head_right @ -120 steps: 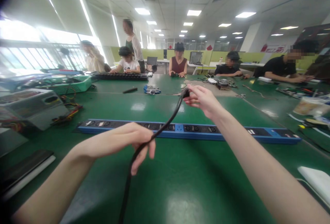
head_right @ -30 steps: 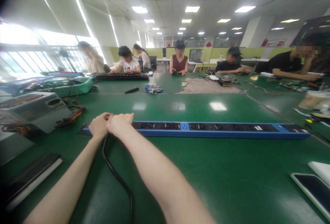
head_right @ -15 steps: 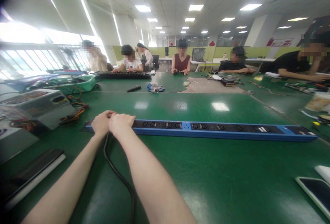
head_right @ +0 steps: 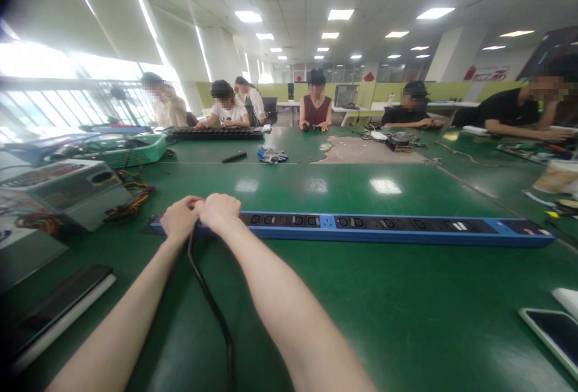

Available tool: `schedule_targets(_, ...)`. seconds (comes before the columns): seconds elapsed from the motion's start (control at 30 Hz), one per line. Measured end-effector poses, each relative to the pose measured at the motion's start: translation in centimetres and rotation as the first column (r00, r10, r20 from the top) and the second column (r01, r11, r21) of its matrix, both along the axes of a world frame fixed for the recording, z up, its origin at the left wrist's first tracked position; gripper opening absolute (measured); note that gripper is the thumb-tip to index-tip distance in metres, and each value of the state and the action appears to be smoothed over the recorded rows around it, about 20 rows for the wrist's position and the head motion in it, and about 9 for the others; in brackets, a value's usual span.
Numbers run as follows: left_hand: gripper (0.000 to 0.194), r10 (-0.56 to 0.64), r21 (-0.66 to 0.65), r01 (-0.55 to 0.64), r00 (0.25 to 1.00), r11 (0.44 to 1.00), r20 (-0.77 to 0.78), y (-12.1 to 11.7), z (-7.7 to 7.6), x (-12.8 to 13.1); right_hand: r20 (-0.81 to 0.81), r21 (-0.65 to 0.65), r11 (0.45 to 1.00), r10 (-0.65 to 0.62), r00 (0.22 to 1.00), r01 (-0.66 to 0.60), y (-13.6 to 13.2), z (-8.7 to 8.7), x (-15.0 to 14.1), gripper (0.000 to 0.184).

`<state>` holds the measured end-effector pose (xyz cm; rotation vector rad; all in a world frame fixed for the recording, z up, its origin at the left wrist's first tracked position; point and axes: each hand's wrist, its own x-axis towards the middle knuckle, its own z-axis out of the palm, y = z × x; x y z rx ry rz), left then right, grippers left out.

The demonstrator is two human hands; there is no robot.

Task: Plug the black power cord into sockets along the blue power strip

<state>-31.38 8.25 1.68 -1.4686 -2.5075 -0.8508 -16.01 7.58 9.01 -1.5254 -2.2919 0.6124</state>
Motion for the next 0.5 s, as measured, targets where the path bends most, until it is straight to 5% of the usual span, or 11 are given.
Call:
schedule_targets(0.07, 0.036, -0.001, 0.025, 0.001, 1.0, 1.0, -0.014, 0.0, -0.1, 0.0, -0.078, -0.075, 0.997, 0.021, 0.997, -0.026, 1.0, 0.8, 1.9, 0.058)
schedule_targets(0.37, 0.034, 0.007, 0.036, -0.007, 1.0, 0.999, -0.005, -0.2, 0.0, 0.0, -0.067, -0.004, 0.998, -0.059, 0.996, 0.059, 3.1, 1.8, 11.4, 0.042)
schedule_targets(0.5, 0.035, -0.009, 0.042, 0.009, 1.0, 0.999, -0.003, -0.3, -0.1, 0.0, -0.106, 0.118, 0.993, -0.007, 0.994, 0.019, 4.1, 5.0, 12.8, 0.039)
